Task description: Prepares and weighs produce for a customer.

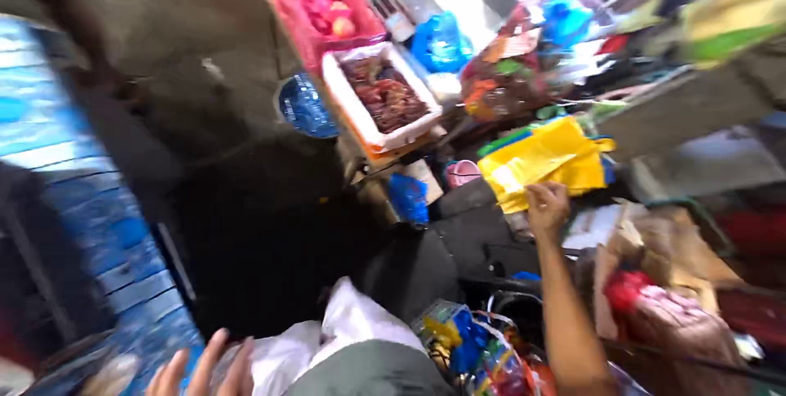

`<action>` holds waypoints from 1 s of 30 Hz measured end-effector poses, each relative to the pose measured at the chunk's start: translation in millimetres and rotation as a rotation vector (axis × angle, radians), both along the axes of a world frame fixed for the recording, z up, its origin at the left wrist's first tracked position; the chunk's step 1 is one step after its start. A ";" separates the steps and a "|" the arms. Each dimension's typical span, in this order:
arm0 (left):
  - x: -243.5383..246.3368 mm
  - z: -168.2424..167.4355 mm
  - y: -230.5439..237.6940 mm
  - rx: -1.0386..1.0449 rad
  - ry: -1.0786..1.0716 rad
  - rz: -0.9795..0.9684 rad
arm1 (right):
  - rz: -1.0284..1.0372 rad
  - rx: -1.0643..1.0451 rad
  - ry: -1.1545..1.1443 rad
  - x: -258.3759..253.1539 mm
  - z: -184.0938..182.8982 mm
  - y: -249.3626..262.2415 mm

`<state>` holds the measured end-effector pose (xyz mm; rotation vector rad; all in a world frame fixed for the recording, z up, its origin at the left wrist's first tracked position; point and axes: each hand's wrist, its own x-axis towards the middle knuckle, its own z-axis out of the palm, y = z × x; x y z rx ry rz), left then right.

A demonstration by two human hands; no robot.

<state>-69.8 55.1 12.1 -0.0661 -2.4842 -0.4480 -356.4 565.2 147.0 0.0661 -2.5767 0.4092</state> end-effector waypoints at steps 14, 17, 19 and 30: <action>-163.2 58.8 148.4 1.624 -1.055 -0.620 | 0.710 -0.037 -0.251 117.0 -27.0 -140.6; -171.2 59.1 131.7 1.640 -1.212 -0.833 | 0.988 0.057 -0.258 149.5 -39.1 -192.7; -172.9 48.0 118.3 1.619 -1.266 -0.958 | 1.080 0.082 -0.279 157.3 -50.5 -213.4; -157.9 87.7 58.1 1.093 -1.459 -0.480 | 1.573 0.244 -0.412 185.3 -42.4 -321.0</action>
